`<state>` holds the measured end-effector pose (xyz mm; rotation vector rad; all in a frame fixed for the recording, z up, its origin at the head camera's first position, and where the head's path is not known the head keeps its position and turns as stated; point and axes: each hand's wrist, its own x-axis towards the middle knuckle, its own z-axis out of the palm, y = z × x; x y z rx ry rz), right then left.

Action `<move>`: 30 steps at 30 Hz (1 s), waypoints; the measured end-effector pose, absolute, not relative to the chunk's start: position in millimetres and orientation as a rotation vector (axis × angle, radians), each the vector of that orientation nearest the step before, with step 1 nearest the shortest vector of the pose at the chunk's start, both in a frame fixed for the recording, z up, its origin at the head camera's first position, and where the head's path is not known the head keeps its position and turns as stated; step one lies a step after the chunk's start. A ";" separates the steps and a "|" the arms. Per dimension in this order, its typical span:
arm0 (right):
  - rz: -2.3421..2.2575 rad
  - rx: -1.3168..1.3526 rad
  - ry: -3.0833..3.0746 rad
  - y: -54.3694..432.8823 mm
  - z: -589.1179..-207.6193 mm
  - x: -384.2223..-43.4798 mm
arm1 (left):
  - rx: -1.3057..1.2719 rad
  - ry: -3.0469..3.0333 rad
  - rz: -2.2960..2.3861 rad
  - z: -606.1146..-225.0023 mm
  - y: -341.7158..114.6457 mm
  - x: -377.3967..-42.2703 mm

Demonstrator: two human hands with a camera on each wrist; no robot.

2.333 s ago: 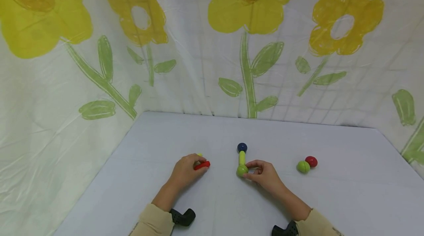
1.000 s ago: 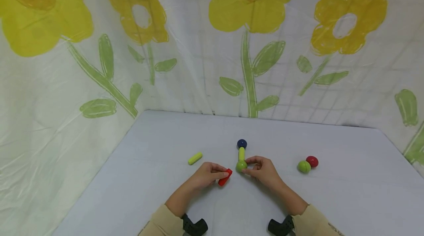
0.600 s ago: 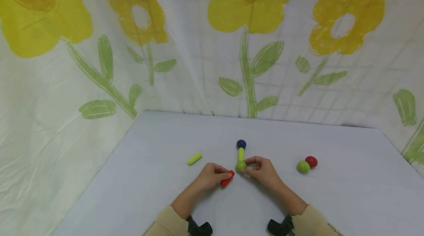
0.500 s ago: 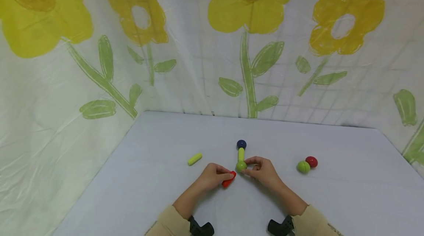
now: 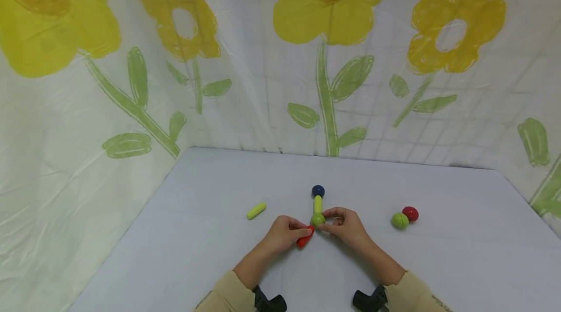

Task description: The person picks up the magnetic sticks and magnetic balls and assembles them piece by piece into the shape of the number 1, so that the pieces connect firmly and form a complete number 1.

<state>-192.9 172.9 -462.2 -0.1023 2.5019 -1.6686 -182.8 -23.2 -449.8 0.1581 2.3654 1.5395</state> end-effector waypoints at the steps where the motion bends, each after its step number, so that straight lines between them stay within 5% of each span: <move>1: -1.669 -0.105 2.503 172.9 -462.1 -192.9 | 0.160 2.368 1.542 -449.7 -22.6 -182.8; 30: -1.653 -0.093 2.509 172.1 -462.5 -192.8 | 0.123 2.444 1.479 -451.7 -15.2 -181.6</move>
